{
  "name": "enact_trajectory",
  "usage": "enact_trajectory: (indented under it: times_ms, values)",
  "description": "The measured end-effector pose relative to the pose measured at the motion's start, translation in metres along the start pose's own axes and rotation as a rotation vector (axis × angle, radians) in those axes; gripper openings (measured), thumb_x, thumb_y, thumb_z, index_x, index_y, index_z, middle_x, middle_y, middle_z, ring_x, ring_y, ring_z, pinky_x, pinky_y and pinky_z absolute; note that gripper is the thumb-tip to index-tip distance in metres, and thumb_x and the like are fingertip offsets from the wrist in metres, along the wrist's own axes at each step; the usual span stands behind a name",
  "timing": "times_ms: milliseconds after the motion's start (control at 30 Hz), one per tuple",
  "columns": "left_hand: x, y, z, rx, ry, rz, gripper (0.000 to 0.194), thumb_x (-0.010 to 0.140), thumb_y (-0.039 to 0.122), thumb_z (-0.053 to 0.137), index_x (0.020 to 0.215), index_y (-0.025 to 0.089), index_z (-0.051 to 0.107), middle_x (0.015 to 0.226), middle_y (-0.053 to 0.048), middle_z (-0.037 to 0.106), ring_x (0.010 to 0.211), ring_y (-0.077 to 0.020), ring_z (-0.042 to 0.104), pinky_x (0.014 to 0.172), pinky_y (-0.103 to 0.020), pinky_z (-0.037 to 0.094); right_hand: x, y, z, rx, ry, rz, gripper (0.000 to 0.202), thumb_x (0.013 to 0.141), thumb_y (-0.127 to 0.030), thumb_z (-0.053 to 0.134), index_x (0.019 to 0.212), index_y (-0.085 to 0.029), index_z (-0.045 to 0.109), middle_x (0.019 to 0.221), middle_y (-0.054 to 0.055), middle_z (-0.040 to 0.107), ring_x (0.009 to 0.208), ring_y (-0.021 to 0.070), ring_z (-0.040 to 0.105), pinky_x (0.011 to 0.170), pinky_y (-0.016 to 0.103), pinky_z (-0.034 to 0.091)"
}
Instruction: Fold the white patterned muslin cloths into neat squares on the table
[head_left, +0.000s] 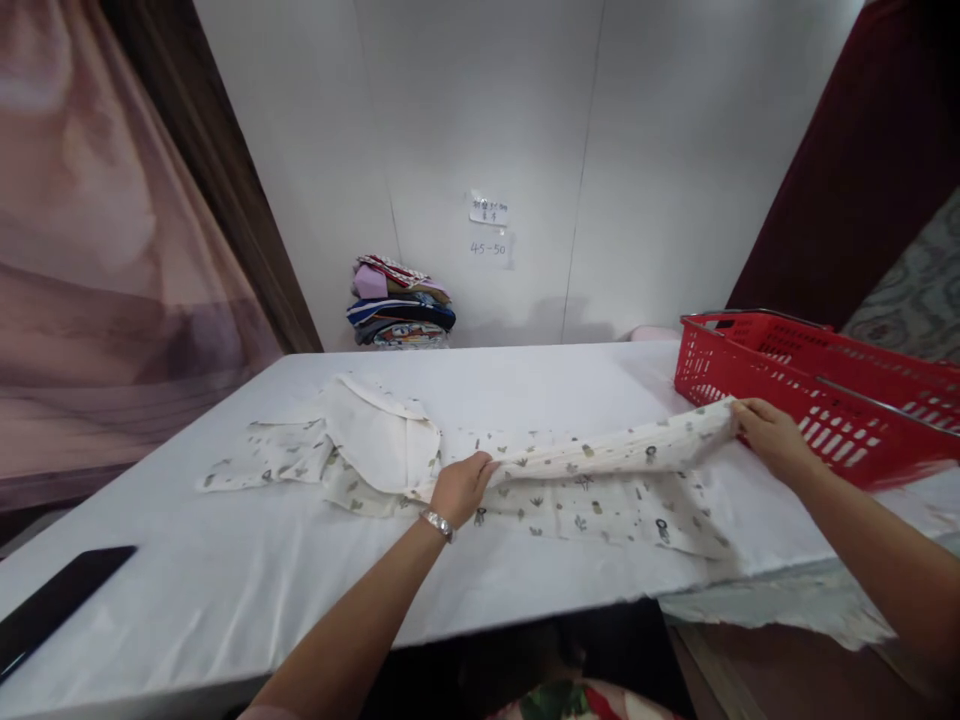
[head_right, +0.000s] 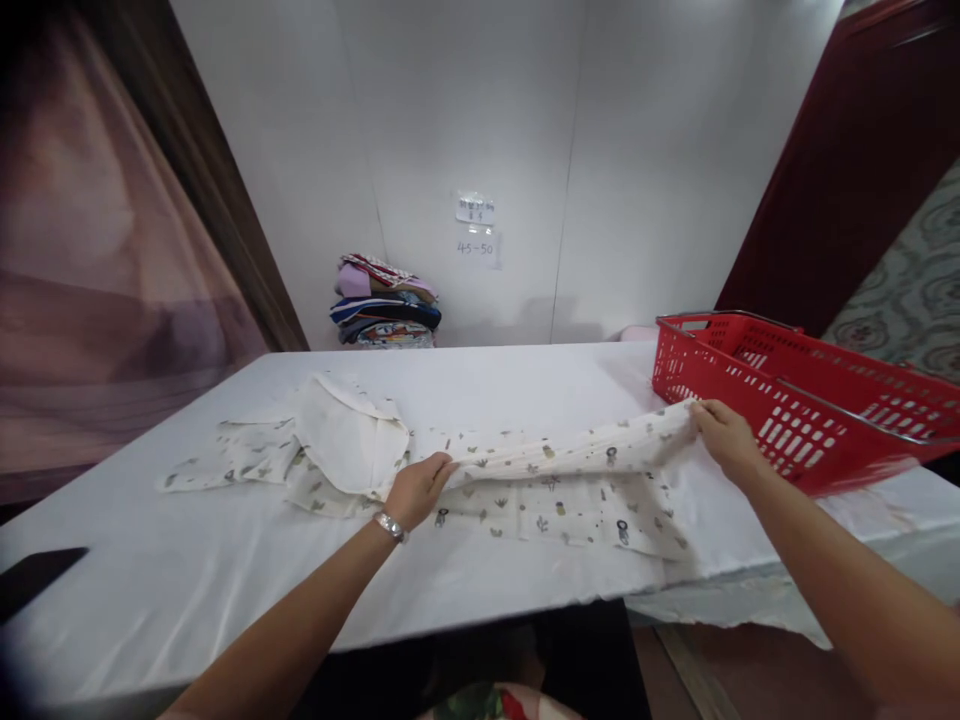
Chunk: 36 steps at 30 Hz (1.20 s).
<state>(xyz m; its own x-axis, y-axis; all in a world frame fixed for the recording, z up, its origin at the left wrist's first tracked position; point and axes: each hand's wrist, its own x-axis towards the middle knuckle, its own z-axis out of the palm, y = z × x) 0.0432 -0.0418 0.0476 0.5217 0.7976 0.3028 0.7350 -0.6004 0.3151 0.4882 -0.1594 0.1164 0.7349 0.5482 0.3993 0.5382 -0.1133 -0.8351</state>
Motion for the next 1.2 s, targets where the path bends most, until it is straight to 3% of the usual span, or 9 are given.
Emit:
enact_trajectory:
  times_ms: [100,233,400,500,633,767,867,1033,1200]
  values:
    - [0.002,0.001,-0.006,-0.078,0.008,0.001,0.033,0.092,0.042,0.028,0.085,0.022,0.053,0.064,0.001,0.059,0.06,-0.0138,0.056,0.056,-0.023,0.033,0.006,0.003,-0.003,0.117,0.014,-0.021,0.024,0.069,-0.04,0.055,0.077,-0.018,0.059,0.071,-0.002,0.056,0.068,0.0122,0.05,0.066,0.025,0.041]
    - [0.005,0.002,-0.011,-0.147,0.015,-0.022,0.033,0.091,0.042,0.03,0.08,0.022,0.054,0.062,0.002,0.058,0.06,-0.0135,0.055,0.056,-0.023,0.033,0.004,0.002,-0.003,0.308,-0.066,0.111,0.027,0.061,-0.04,0.061,0.076,-0.017,0.057,0.071,-0.001,0.055,0.065,0.0121,0.05,0.06,0.024,0.041]
    - [0.007,-0.001,-0.014,-0.233,0.027,-0.038,0.035,0.09,0.041,0.031,0.075,0.021,0.055,0.061,0.001,0.058,0.061,-0.0138,0.055,0.057,-0.023,0.035,-0.003,-0.008,-0.001,0.194,-0.039,0.211,0.018,0.067,-0.034,0.057,0.074,-0.017,0.058,0.06,-0.003,0.05,0.054,0.0096,0.04,0.05,0.024,0.031]
    - [0.009,0.004,-0.016,-0.206,-0.032,-0.024,0.035,0.09,0.04,0.032,0.071,0.021,0.055,0.06,0.001,0.058,0.059,-0.0137,0.055,0.055,-0.023,0.035,-0.001,-0.018,0.011,0.028,-0.098,0.168,0.015,0.07,-0.029,0.054,0.07,-0.015,0.058,0.061,0.0,0.054,0.057,0.0123,0.044,0.054,0.026,0.034]
    - [0.014,0.027,-0.019,-0.068,-0.111,0.068,0.034,0.09,0.039,0.034,0.073,0.02,0.056,0.066,-0.001,0.062,0.062,-0.0151,0.057,0.056,-0.025,0.036,-0.025,-0.052,0.054,-0.099,-0.408,-0.163,0.019,0.071,-0.029,0.051,0.078,-0.015,0.062,0.075,0.004,0.061,0.071,0.0164,0.053,0.066,0.026,0.04]
    - [0.019,0.049,-0.025,0.067,-0.167,0.13,0.036,0.09,0.043,0.033,0.081,0.021,0.06,0.074,-0.003,0.066,0.068,-0.0173,0.06,0.06,-0.026,0.038,-0.096,-0.098,0.113,-0.129,-0.908,-0.37,0.04,0.08,-0.032,0.041,0.115,-0.019,0.055,0.067,-0.001,0.059,0.061,0.0152,0.051,0.061,0.027,0.041]
    - [0.019,0.054,-0.03,0.068,-0.171,0.14,0.034,0.09,0.042,0.033,0.088,0.023,0.061,0.08,-0.003,0.067,0.073,-0.0174,0.061,0.063,-0.026,0.04,-0.145,-0.118,0.144,-0.053,-1.14,-0.47,0.039,0.083,-0.035,0.041,0.118,-0.021,0.052,0.072,0.0,0.061,0.065,0.0157,0.052,0.062,0.028,0.041]
    - [0.009,0.047,-0.029,-0.009,-0.184,0.11,0.034,0.089,0.045,0.035,0.086,0.024,0.062,0.08,-0.001,0.067,0.076,-0.0163,0.061,0.065,-0.025,0.04,-0.166,-0.11,0.164,-0.036,-1.23,-0.453,0.023,0.086,-0.037,0.04,0.083,-0.019,0.054,0.074,0.0,0.058,0.067,0.0146,0.049,0.062,0.026,0.039]
    - [-0.001,0.03,-0.025,-0.109,-0.185,0.189,0.029,0.079,0.05,0.053,0.094,0.027,0.062,0.083,0.002,0.067,0.078,-0.0152,0.061,0.064,-0.024,0.04,-0.16,-0.103,0.141,-0.201,-1.235,-0.478,0.03,0.088,-0.043,0.035,0.072,-0.02,0.045,0.068,-0.001,0.054,0.064,0.0143,0.048,0.058,0.025,0.036]
